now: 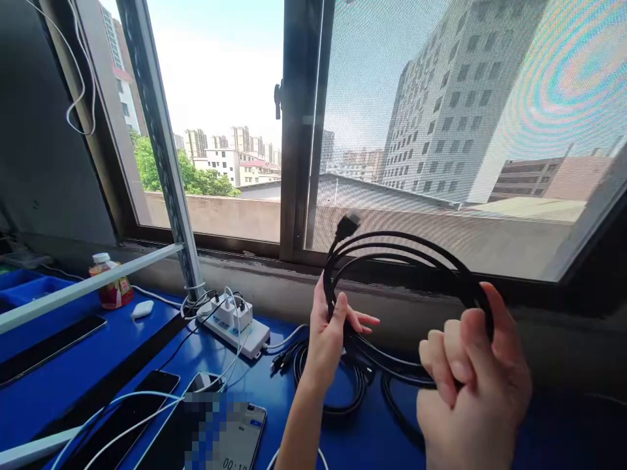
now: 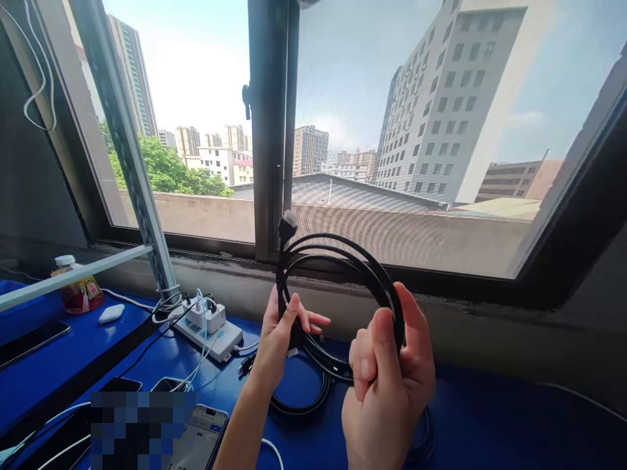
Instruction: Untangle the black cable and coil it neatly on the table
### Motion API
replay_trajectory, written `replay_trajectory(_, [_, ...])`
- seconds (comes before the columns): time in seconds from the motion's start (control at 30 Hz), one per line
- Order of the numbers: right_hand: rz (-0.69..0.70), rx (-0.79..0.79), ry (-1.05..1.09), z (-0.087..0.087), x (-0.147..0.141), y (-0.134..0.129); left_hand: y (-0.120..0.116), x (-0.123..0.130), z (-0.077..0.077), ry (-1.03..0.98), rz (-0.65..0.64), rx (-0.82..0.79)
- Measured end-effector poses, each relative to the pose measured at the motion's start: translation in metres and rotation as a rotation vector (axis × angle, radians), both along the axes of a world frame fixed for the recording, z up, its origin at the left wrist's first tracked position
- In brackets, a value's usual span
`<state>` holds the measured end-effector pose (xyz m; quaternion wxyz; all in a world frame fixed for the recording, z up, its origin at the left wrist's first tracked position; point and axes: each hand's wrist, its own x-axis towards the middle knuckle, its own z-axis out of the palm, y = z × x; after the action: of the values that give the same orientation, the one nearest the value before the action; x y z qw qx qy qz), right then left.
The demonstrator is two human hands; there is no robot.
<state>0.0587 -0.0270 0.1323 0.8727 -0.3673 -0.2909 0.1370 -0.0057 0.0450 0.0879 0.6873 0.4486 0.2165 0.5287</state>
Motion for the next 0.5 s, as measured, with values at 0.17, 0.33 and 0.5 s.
replay_trajectory(0.17, [-0.055,-0.262,-0.138,-0.007,0.018,0.013,0.008,-0.016,-0.001,0.1,-0.055,0.021])
replay_trajectory(0.33, [-0.107,-0.413,-0.405,-0.016,0.028,0.014,0.01,-0.026,0.002,0.221,-0.022,0.056])
replay_trajectory(0.5, [-0.247,-0.41,-0.4,-0.012,0.045,-0.001,-0.004,-0.013,0.005,0.229,-0.111,0.108])
